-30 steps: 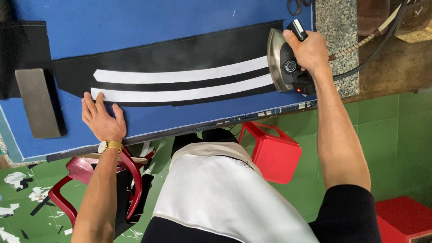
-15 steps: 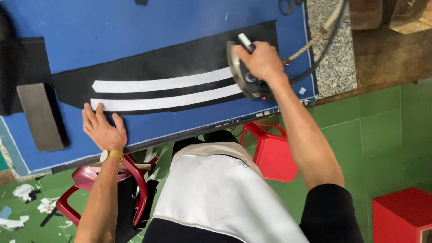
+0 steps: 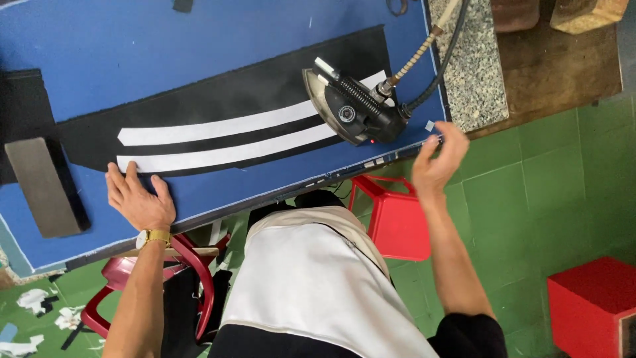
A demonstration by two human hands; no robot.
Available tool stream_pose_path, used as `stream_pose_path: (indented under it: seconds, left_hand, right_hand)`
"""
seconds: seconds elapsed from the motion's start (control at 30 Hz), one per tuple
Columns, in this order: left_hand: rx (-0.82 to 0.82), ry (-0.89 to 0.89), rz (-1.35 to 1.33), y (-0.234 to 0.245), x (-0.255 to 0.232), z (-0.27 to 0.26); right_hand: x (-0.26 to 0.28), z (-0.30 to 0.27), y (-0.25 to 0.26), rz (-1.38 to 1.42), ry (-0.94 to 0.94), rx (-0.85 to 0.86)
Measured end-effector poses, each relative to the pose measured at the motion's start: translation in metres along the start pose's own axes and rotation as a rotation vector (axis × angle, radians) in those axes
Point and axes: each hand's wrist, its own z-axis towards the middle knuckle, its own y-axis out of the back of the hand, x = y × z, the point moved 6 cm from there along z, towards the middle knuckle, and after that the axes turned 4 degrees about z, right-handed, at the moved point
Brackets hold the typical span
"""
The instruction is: The person irons a black fabric piece with white stripes on a blue work surface. They use a steam iron in their right hand and a rectangular pressing block in their left hand to smooth the material.
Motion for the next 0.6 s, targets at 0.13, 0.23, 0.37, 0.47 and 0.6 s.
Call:
stream_pose_path:
  seconds: [0.13, 0.23, 0.37, 0.47, 0.6]
  left_hand:
    - [-0.021, -0.015, 0.006, 0.0, -0.002, 0.0]
    - [-0.032, -0.018, 0.011, 0.002, -0.002, -0.001]
    - [-0.023, -0.01, 0.011, 0.004, -0.002, -0.001]
    - [-0.02, -0.006, 0.003, 0.004, -0.001, -0.001]
    - [-0.017, -0.004, 0.0, 0.007, -0.007, 0.001]
  right_hand:
    - [-0.032, -0.004, 0.006, -0.131, -0.049, 0.312]
    - [-0.045, -0.037, -0.002, -0.362, 0.095, 0.723]
    - [-0.113, -0.055, 0.049, -0.573, -0.148, 0.438]
    - [-0.129, -0.056, 0.041, -0.415, -0.226, 0.479]
    - [-0.073, -0.023, 0.005, -0.168, -0.093, 0.499]
